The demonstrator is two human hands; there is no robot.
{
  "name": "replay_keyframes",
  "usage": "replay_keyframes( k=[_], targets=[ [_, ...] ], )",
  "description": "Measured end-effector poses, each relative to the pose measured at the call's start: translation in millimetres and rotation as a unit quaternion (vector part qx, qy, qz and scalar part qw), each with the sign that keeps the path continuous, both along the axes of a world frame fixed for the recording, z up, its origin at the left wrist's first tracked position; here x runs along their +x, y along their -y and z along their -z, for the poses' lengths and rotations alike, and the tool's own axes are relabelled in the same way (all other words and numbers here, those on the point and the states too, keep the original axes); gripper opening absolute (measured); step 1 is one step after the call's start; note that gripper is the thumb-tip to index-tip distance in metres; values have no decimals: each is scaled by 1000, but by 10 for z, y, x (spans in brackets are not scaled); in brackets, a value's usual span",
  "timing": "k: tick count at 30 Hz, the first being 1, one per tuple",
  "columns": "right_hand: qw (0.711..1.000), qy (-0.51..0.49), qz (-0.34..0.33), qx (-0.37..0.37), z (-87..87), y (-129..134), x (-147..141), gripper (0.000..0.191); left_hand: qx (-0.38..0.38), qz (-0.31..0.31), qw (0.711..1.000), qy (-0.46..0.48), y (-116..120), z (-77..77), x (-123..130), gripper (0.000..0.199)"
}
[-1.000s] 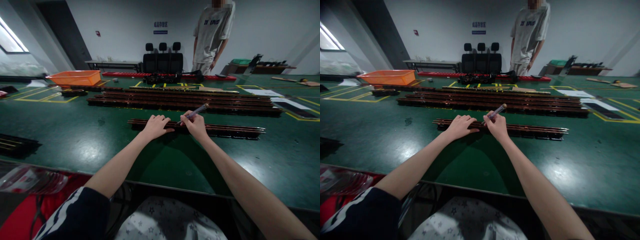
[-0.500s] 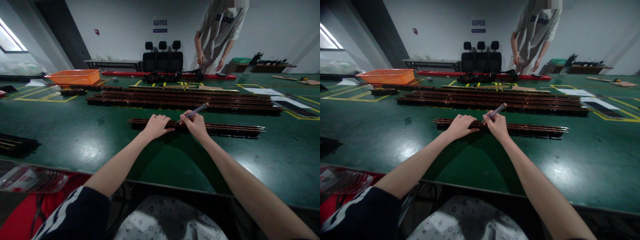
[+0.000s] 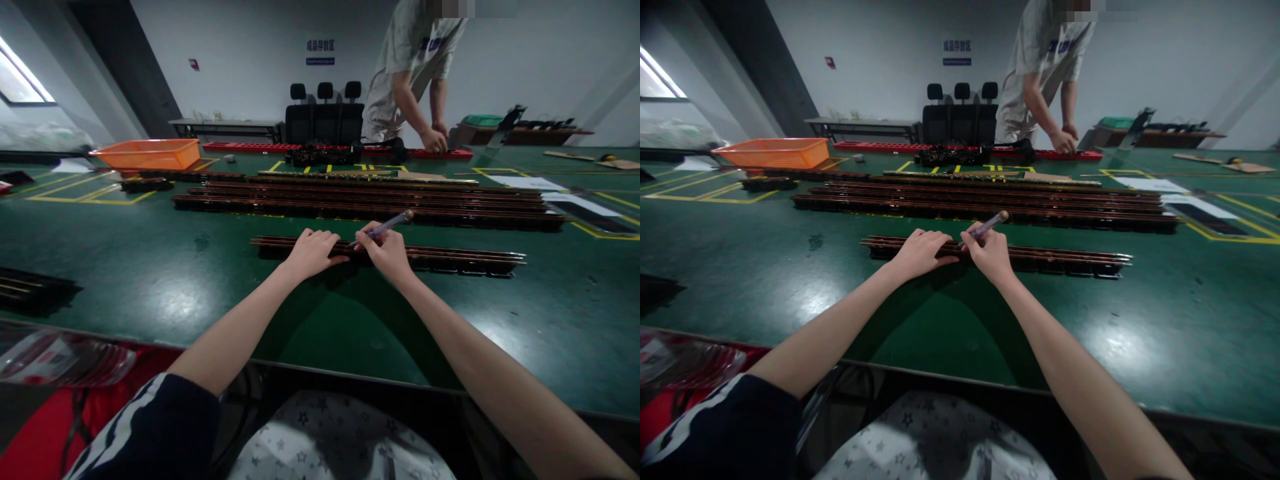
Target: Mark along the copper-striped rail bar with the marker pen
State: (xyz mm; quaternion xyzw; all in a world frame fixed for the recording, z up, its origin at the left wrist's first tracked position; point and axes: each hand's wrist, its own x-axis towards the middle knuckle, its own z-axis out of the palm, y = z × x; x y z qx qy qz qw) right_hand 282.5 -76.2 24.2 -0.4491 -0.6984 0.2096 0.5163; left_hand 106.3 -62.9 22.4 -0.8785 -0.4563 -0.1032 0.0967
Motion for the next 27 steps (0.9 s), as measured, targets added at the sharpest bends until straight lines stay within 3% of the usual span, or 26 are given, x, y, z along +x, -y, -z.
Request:
replay_keyframes(
  k=[11, 27],
  targets=[
    [1000, 0, -22, -7, 11, -17, -36, 24, -3, -7, 1000, -11, 10, -22, -11, 48],
    [1000, 5, 9, -13, -53, 1, 4, 19, -29, 4, 1000, -6, -41, -45, -45, 48]
  ],
)
